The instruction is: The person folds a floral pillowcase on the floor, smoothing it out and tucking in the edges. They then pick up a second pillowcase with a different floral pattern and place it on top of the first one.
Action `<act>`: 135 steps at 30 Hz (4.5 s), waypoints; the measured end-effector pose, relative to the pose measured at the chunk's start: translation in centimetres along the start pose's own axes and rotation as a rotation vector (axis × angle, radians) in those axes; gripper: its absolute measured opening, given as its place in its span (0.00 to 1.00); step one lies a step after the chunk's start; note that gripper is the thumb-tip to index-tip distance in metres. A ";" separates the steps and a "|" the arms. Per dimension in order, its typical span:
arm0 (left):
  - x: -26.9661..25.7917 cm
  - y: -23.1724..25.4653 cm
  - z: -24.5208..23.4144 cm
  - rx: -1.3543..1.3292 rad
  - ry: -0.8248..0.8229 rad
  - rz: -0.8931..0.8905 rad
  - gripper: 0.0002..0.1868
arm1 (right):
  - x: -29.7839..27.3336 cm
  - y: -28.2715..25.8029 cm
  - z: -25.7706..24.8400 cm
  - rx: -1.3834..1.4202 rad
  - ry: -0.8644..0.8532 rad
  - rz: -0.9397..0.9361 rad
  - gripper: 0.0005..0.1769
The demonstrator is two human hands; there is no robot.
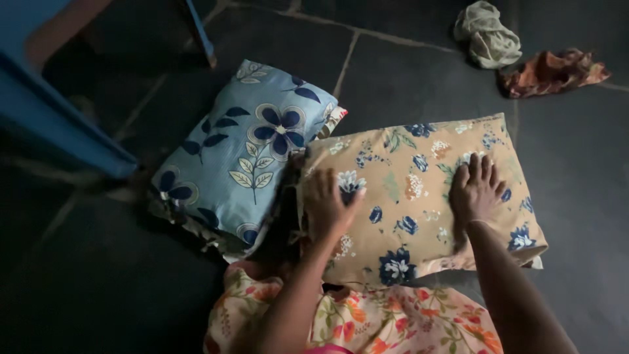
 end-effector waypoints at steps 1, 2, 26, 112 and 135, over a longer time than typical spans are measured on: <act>-0.5 -0.9 -0.2 -0.168 0.043 -0.039 0.53 | -0.3 0.1 -0.3 -0.032 -0.045 0.019 0.35; -1.0 -2.1 -0.4 -0.336 0.085 -0.079 0.56 | -0.7 0.1 -0.7 -0.064 -0.089 0.039 0.38; 4.7 -2.3 9.4 -1.122 -0.468 -0.518 0.60 | 4.9 2.3 0.6 0.018 0.015 0.125 0.40; 8.9 10.1 -21.6 -2.150 -0.204 0.389 0.11 | 3.9 5.7 6.4 1.148 -0.121 0.097 0.36; 1.3 7.3 -4.2 -1.917 -0.649 -0.403 0.22 | 5.6 23.0 -7.1 1.415 0.042 0.382 0.22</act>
Point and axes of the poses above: each hand's wrist, its own x-axis towards the middle knuckle, its own z-axis out of the palm, y = z × x, the point moved 4 cm from there along x, towards the middle knuckle, and after that the axes turned 1 degree about y, right-handed, at the moved point
